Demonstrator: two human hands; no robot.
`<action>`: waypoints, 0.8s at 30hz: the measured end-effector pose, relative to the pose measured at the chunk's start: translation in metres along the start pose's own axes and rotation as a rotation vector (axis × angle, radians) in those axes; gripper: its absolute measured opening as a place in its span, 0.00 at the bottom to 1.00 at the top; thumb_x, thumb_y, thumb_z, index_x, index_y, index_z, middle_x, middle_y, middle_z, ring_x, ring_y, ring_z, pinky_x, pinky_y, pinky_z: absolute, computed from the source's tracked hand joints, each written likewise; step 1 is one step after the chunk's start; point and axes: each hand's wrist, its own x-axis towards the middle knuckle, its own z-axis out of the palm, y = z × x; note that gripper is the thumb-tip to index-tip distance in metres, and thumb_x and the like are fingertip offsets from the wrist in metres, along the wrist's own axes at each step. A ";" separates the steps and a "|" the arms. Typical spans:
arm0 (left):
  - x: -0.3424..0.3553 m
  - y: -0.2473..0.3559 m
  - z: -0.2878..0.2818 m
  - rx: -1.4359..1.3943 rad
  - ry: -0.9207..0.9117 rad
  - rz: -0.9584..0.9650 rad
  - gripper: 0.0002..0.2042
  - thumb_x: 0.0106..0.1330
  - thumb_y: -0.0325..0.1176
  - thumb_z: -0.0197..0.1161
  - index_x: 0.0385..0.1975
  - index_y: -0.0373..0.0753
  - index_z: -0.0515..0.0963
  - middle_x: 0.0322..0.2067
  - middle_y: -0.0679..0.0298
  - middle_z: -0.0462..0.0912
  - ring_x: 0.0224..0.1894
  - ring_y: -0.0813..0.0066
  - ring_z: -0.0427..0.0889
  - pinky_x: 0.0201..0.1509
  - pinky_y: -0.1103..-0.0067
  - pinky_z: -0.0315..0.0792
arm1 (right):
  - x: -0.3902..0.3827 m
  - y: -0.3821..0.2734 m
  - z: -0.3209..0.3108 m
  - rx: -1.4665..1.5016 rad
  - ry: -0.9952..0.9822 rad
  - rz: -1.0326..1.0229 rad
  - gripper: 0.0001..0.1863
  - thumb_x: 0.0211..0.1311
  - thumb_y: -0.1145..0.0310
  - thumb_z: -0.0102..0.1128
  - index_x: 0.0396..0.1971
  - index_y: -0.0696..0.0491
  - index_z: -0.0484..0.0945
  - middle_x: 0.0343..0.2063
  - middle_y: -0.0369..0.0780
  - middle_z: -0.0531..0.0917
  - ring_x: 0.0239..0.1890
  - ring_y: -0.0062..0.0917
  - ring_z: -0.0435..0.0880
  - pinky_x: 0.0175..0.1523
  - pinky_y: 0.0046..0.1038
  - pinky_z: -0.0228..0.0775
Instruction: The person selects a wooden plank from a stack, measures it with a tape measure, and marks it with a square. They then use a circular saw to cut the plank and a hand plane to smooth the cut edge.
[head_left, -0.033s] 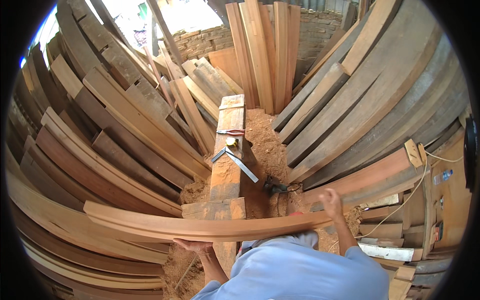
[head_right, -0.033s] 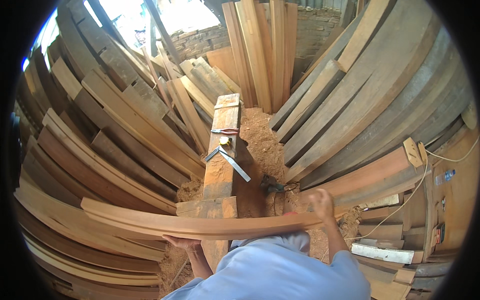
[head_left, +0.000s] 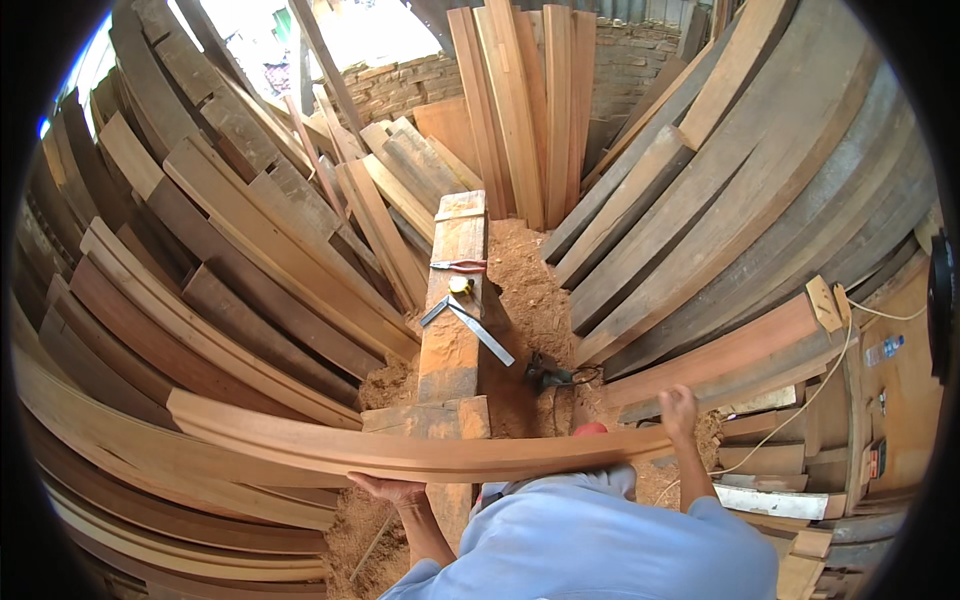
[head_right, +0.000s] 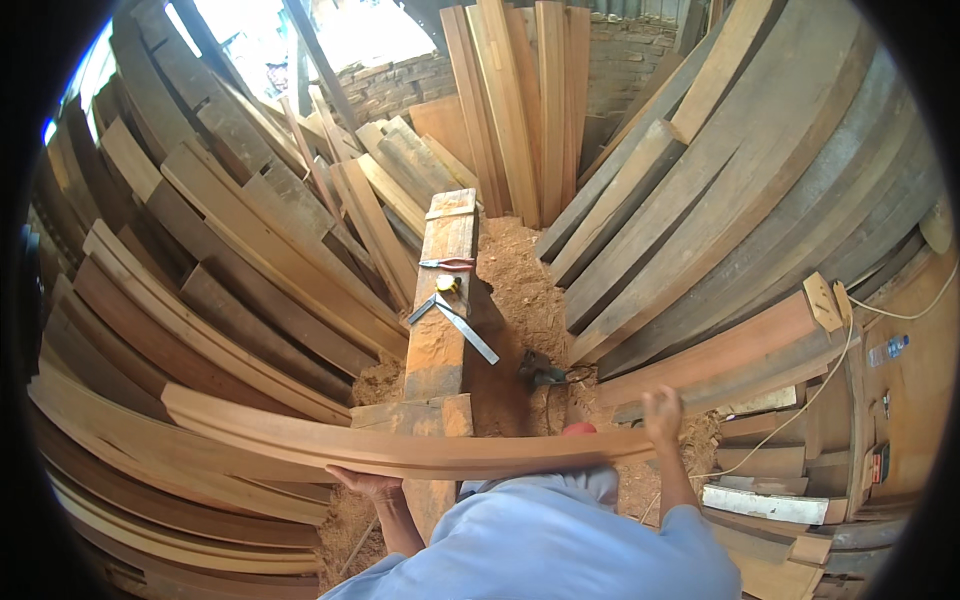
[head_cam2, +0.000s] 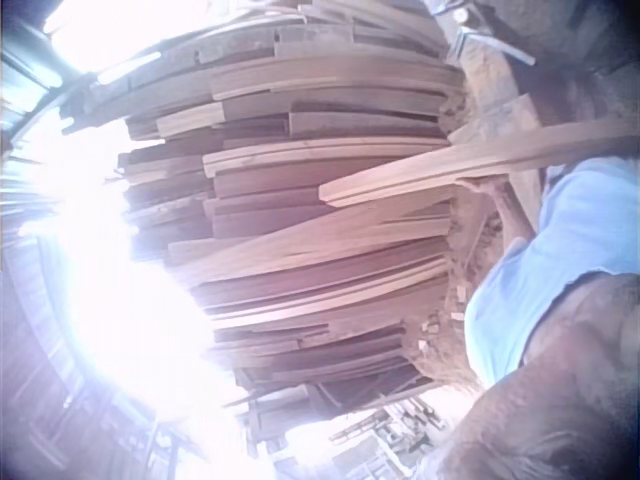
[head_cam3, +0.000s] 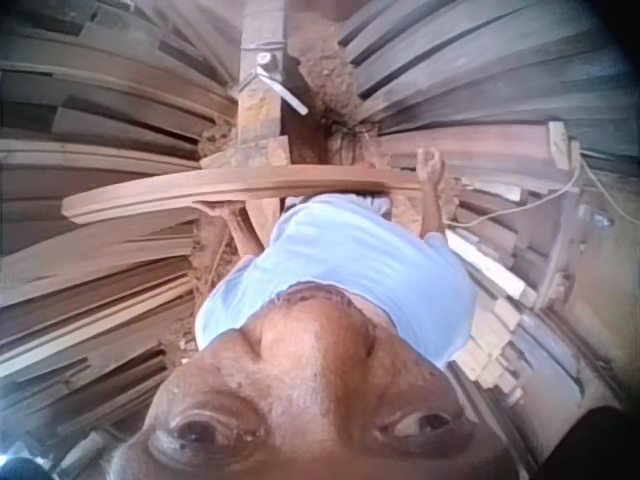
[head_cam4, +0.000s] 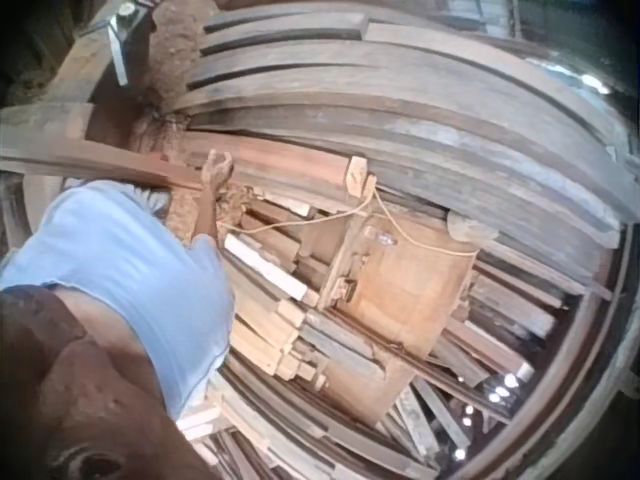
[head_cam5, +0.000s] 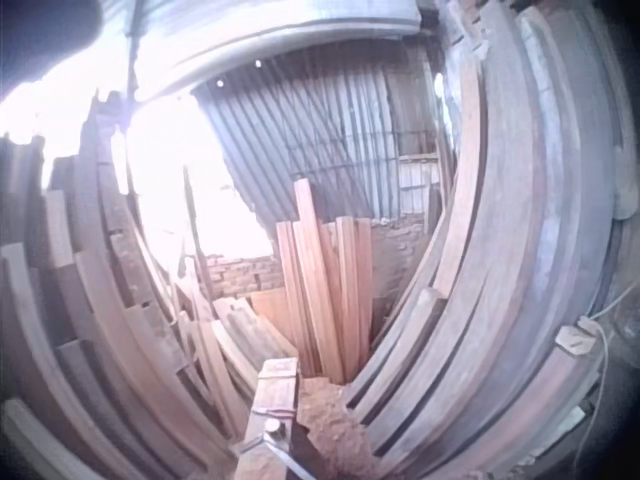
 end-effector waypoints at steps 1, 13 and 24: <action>0.004 -0.014 0.007 -0.014 -0.029 -0.055 0.41 0.68 0.73 0.49 0.70 0.46 0.65 0.64 0.62 0.72 0.62 0.61 0.75 0.63 0.61 0.73 | -0.025 0.052 -0.018 -0.134 0.235 0.199 0.28 0.63 0.53 0.69 0.49 0.63 0.77 0.41 0.48 0.83 0.48 0.36 0.82 0.54 0.35 0.74; 0.048 -0.058 0.049 -0.008 -0.250 -0.136 0.37 0.72 0.71 0.44 0.67 0.46 0.66 0.57 0.64 0.77 0.56 0.65 0.78 0.60 0.65 0.75 | -0.144 0.056 0.020 1.634 0.561 1.212 0.47 0.65 0.20 0.29 0.69 0.40 0.67 0.67 0.37 0.73 0.67 0.36 0.71 0.68 0.47 0.66; 0.080 -0.125 0.105 -0.246 -0.533 -0.392 0.48 0.55 0.84 0.50 0.50 0.37 0.76 0.41 0.57 0.83 0.43 0.56 0.82 0.49 0.56 0.77 | -0.040 -0.038 -0.090 1.597 0.646 0.605 0.45 0.58 0.23 0.53 0.66 0.41 0.69 0.60 0.37 0.77 0.60 0.37 0.76 0.63 0.50 0.72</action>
